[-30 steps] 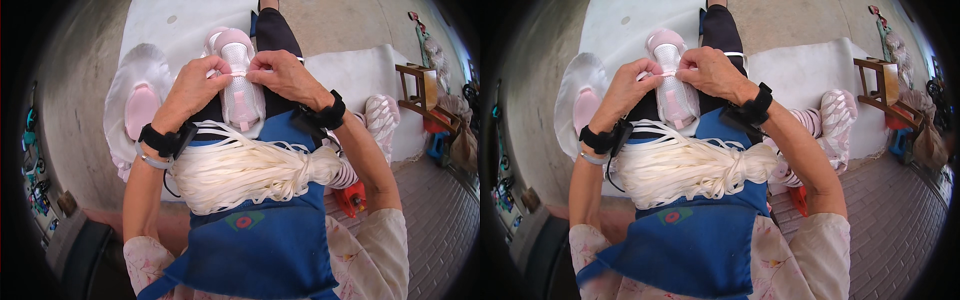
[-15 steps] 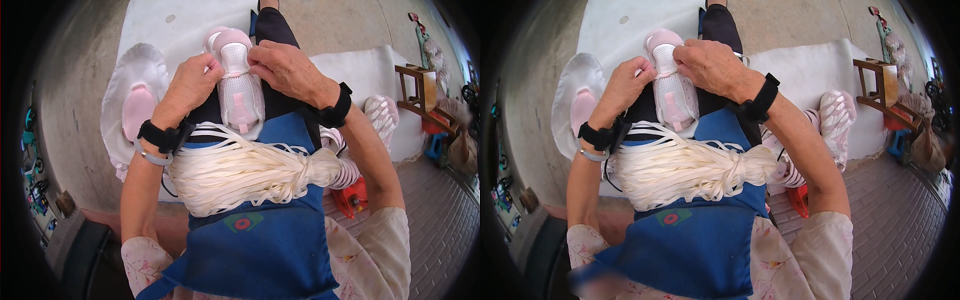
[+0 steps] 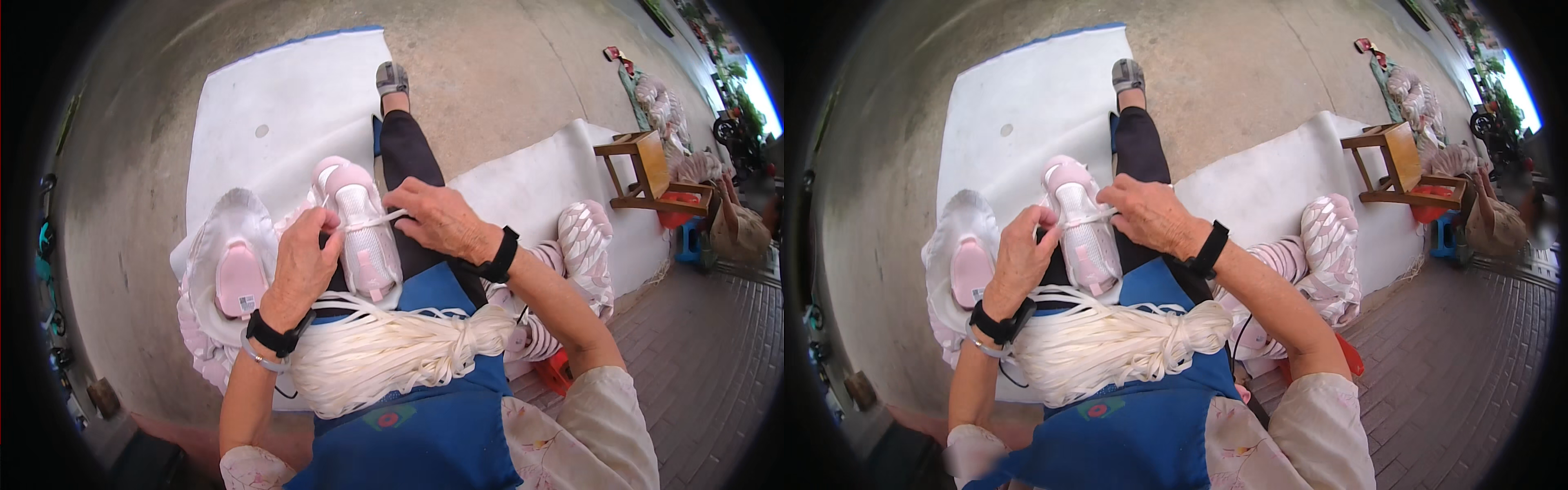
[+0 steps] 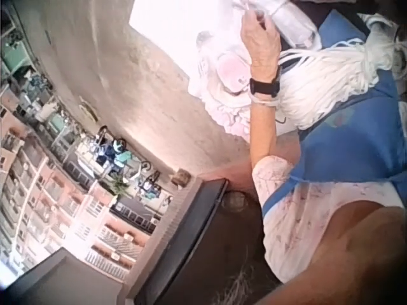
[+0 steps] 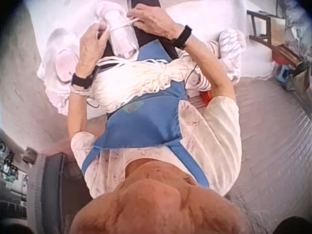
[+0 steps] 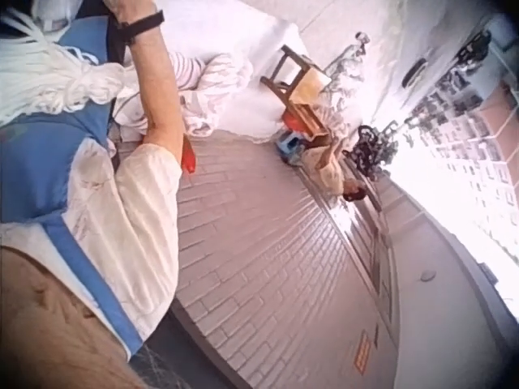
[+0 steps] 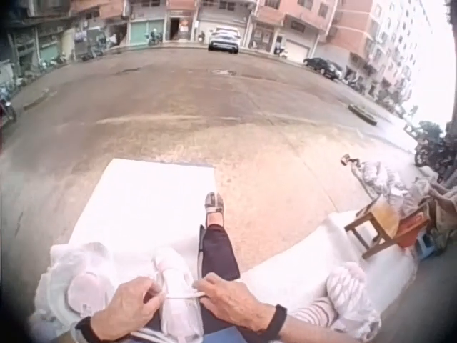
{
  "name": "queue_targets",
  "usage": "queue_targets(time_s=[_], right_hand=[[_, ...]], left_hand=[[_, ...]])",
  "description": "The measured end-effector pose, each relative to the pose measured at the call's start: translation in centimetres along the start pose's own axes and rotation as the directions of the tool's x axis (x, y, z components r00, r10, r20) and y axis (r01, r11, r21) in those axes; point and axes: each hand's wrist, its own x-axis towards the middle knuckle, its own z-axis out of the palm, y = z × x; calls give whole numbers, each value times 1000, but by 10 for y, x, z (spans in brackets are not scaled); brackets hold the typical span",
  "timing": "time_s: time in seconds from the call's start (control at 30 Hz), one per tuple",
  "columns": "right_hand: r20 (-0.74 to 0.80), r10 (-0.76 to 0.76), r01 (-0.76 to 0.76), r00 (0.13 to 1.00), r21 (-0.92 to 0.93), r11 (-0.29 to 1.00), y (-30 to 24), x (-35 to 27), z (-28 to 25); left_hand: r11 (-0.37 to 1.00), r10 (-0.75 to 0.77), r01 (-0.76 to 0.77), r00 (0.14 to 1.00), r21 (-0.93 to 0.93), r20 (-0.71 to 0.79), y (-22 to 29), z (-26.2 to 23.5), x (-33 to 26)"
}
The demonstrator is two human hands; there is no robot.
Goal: The recorder is lacing and organizing shoe components.
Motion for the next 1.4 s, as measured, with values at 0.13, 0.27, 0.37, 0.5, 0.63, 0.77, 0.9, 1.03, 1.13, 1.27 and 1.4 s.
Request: queue_targets(time_s=[0.13,0.27,0.37,0.5,0.63,0.77,0.9,1.03,1.13,1.27,1.4], right_hand=[[28,-157,159,987,-130,979,-8,1,35],[88,-185,200,979,-211,957,-19,3,51],[69,-212,223,975,-284,932,-24,-3,47],[91,-244,260,966,-358,897,-25,-2,45],[20,-156,156,987,-255,954,-21,0,35],[35,4,-9,999,142,990,-9,21,25],[98,-60,47,993,127,991,-4,25,29],[103,-88,99,991,-107,989,-16,15,30],[161,-128,162,979,-224,961,-21,15,35],[85,-185,198,979,-190,961,-8,27,28],[106,-136,155,985,-209,966,-6,17,26]], left_hand=[[972,129,-139,990,188,61,2,0,-17],[906,80,-138,984,401,158,-7,2,-28],[865,56,-158,974,476,221,-3,9,-22],[844,53,-128,986,521,157,6,13,-17],[883,69,-116,991,455,119,6,24,-7],[824,127,-168,985,541,113,-3,27,-6],[892,65,-119,989,436,136,-9,16,-8],[936,73,-127,982,328,173,-22,10,-10],[951,63,-130,970,280,236,-22,2,-9],[965,72,-126,971,231,230,-18,0,-6],[955,83,-129,981,267,175,-19,-1,-14]])
